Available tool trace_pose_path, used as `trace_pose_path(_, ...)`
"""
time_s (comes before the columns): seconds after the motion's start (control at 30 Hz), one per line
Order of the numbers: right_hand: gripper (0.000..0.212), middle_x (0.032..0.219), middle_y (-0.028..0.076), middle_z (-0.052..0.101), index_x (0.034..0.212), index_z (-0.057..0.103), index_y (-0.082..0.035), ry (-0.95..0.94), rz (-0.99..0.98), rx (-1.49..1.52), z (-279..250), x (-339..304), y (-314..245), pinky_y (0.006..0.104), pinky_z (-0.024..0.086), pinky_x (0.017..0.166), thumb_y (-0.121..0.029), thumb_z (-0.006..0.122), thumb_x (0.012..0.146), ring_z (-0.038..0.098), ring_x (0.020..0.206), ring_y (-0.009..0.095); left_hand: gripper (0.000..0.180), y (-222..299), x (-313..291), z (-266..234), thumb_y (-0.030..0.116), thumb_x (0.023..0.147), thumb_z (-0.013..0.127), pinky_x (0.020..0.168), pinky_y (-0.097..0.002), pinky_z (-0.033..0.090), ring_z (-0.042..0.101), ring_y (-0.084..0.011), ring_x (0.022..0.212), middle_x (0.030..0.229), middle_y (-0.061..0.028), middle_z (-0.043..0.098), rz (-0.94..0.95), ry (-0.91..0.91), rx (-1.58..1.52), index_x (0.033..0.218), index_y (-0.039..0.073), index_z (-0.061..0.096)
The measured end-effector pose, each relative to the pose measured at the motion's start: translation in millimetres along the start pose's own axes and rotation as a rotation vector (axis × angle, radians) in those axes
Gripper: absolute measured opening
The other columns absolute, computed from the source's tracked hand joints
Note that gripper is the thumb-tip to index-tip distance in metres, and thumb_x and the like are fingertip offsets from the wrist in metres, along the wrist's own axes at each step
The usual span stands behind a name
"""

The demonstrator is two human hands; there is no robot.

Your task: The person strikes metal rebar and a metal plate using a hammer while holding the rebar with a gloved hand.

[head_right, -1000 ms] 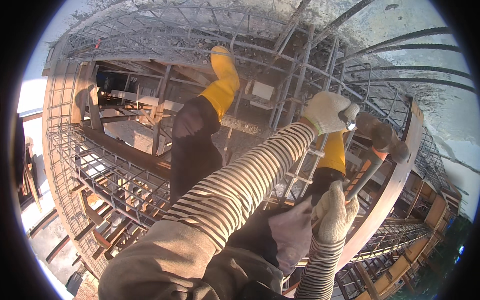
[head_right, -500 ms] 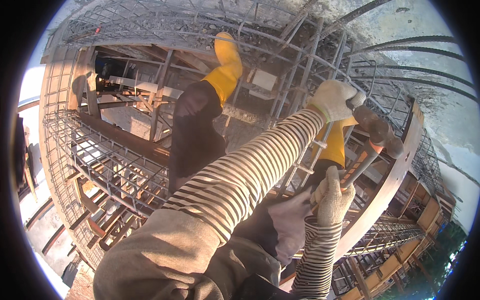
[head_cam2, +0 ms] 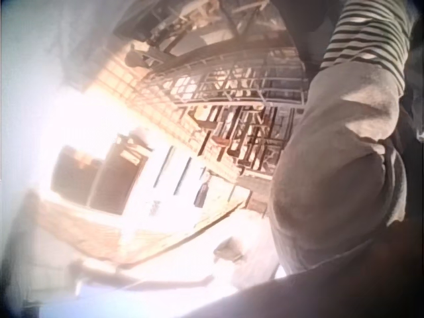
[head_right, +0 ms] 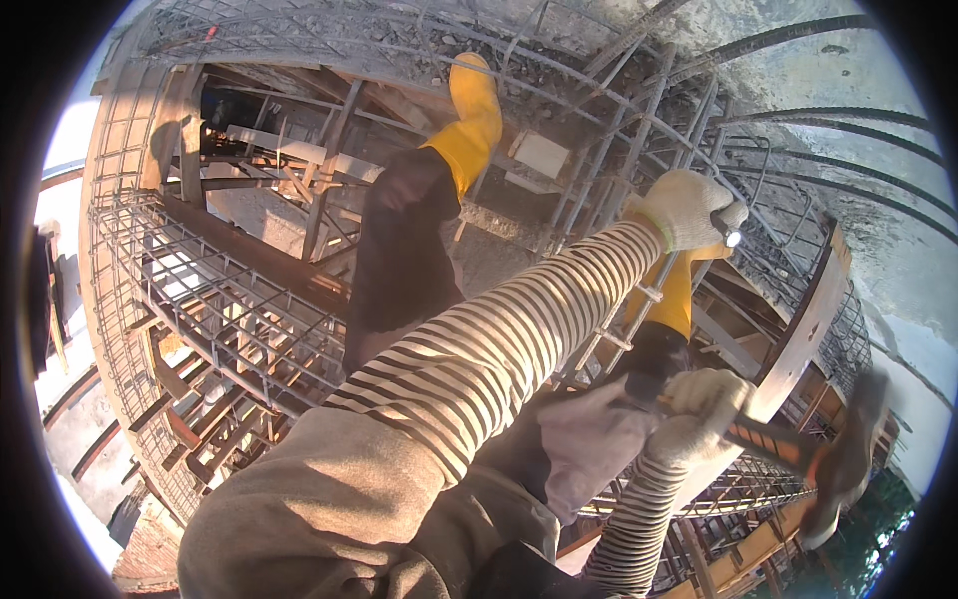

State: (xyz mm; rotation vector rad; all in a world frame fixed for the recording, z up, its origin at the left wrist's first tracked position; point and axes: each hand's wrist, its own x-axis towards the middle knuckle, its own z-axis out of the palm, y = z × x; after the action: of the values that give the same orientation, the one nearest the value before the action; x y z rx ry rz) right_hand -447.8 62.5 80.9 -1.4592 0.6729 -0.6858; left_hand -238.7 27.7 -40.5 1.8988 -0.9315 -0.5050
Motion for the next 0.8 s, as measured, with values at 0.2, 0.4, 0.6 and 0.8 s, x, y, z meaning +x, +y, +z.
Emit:
trace_pose_path(0.2, 0.024, 0.060, -0.004, 0.040, 0.089, 0.052, -0.008, -0.073, 0.343, 0.237, -28.7, -4.0, -42.4, 0.0271, 0.029, 0.039, -0.025, 0.061, 0.104, 0.031, 0.044, 0.007, 0.029, -8.3, -4.7, -17.8, 0.041, 0.086, 0.069, 0.081, -0.0473, 0.057, 0.073, -0.0354, 0.086, 0.085, -0.0143, 0.074, 0.024, 0.012, 0.080, 0.088, 0.013, 0.077)
trace_pose_path(0.4, 0.038, 0.065, -0.004, 0.031, 0.069, 0.035, -0.018, -0.258, -0.492, 0.189, -31.6, 42.3, -143.8, 0.0241, 0.034, 0.057, -0.015, 0.044, 0.106, 0.030, 0.054, 0.008, 0.032, -9.4, 1.9, -0.7, 0.044, 0.088, 0.067, 0.080, -0.0467, 0.057, 0.072, -0.0350, 0.083, 0.084, -0.0145, 0.074, 0.005, -0.013, 0.066, 0.087, 0.013, 0.076)
trace_pose_path(0.6, 0.020, 0.056, -0.003, 0.041, 0.087, 0.052, -0.009, 0.155, 0.597, -0.188, 10.8, -13.7, 18.3, 0.0238, 0.031, 0.040, -0.015, 0.065, 0.102, 0.037, 0.042, 0.007, 0.048, -17.8, -4.2, 7.4, 0.049, 0.097, 0.056, 0.078, -0.0511, 0.055, 0.069, -0.0393, 0.081, 0.080, -0.0165, 0.069, 0.112, 0.119, 0.031, 0.078, 0.008, 0.070)
trace_pose_path(0.8, 0.029, 0.061, -0.002, 0.040, 0.084, 0.049, -0.008, -0.068, -0.036, 0.217, -4.5, -4.7, -63.6, 0.0251, 0.028, 0.039, -0.021, 0.065, 0.104, 0.033, 0.045, 0.008, 0.040, -23.2, -2.8, 6.8, 0.045, 0.092, 0.063, 0.078, -0.0500, 0.054, 0.068, -0.0384, 0.083, 0.081, -0.0150, 0.069, 0.140, 0.148, 0.030, 0.077, 0.008, 0.069)
